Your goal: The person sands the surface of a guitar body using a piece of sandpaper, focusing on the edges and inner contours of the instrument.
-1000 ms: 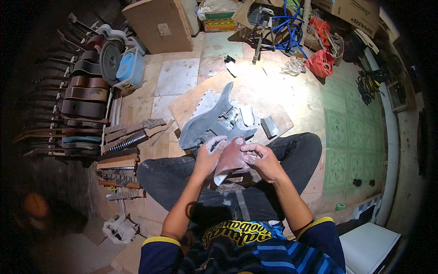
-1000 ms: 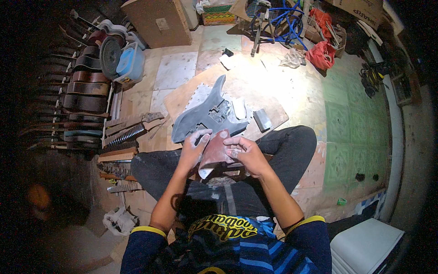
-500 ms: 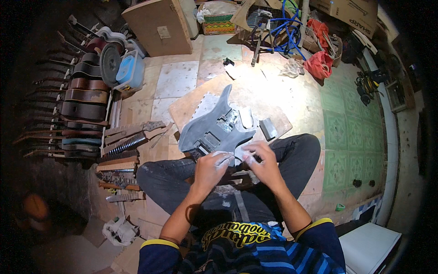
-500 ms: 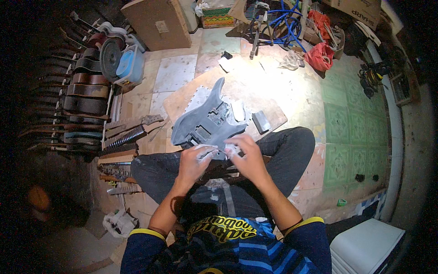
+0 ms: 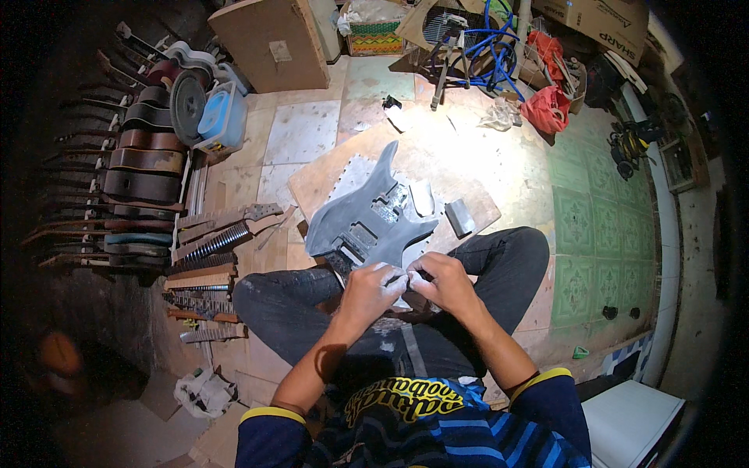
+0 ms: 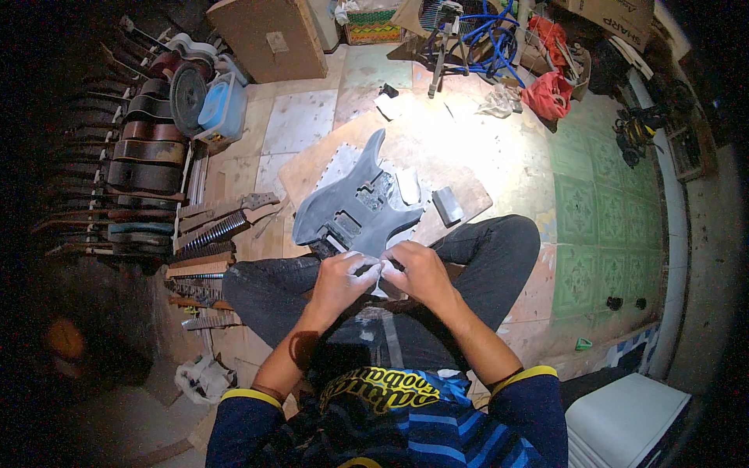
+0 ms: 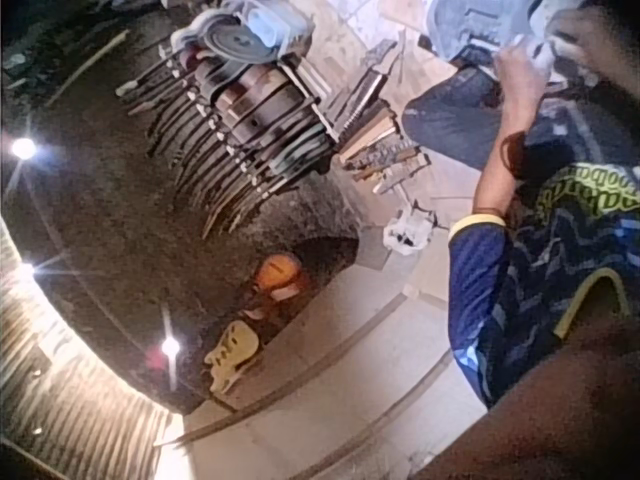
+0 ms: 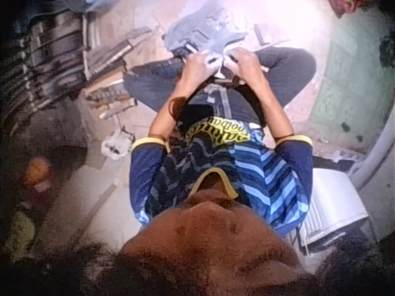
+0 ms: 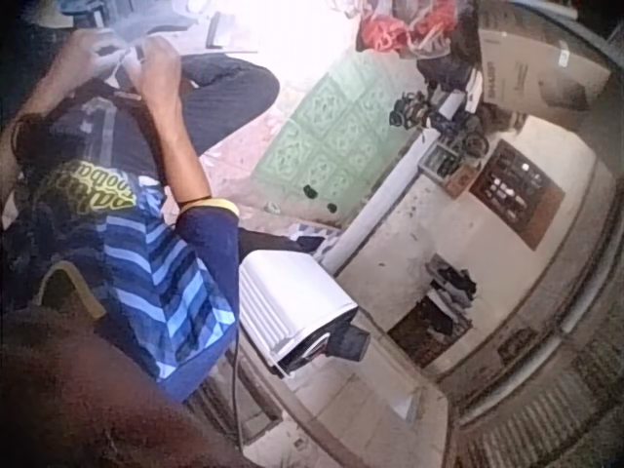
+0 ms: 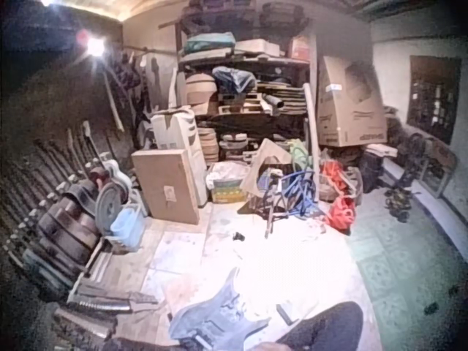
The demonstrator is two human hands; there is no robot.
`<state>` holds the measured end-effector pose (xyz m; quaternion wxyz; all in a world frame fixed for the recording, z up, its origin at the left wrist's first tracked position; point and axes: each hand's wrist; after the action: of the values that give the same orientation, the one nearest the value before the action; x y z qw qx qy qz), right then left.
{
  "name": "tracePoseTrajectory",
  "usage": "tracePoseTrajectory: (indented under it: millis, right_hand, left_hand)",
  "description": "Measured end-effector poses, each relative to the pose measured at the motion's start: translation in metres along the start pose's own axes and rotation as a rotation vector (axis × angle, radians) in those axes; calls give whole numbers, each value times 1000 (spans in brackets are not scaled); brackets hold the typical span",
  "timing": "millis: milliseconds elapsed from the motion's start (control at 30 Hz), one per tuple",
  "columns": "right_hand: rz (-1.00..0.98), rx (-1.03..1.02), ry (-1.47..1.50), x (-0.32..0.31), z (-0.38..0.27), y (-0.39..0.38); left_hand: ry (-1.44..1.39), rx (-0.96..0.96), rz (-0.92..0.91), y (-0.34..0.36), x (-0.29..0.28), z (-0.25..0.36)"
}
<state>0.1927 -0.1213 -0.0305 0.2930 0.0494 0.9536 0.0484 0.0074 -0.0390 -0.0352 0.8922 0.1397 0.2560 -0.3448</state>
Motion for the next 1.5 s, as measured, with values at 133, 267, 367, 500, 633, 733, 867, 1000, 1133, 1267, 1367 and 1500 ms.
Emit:
tracePoseTrajectory:
  millis: [133, 267, 367, 500, 633, 733, 867, 1000, 1133, 1267, 1367, 1500]
  right_hand:
    - [-28, -4, 4, -2, 3, 0]
    - [-13, -32, 24, 1, 10, -2]
    - [-9, -75, 26, -1, 12, -1]
    - [-63, -6, -25, 1, 13, -2]
    - [-31, 10, 33, 16, 26, -6]
    - [-73, 266, 232, 24, 30, -10]
    - [-32, 368, 283, 35, 41, -16]
    - [-38, 567, 496, 49, 67, -23]
    - [206, 498, 568, 50, 40, -9]
    - [232, 436, 373, 42, 41, 2]
    - [122, 520, 268, 53, 73, 6]
    - [283, 896, 366, 41, 80, 40]
  left_hand:
    - [26, 33, -3, 0, 1, 0]
    - [33, 22, -28, 1, 1, 2]
    - [39, 30, -54, 1, 3, -3]
    - [69, 45, -69, -2, 8, -4]
    - [185, 141, -13, -11, 20, -8]
    - [220, 217, -20, -15, 25, -14]
    - [223, 303, -11, -14, 30, -22]
    - [241, 374, -18, -9, 36, -26]
    - [212, 218, 110, 3, 32, -20]
    - [184, 209, 174, 8, 35, -17]
    - [185, 317, 174, 7, 40, -24]
    - [122, 441, 191, 0, 33, -28]
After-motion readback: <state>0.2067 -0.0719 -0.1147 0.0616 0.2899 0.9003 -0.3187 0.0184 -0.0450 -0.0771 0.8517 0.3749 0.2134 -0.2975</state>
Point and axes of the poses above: each hand's wrist, its own y-axis towards the middle knuckle, its own x-axis out of the palm, z = x × y
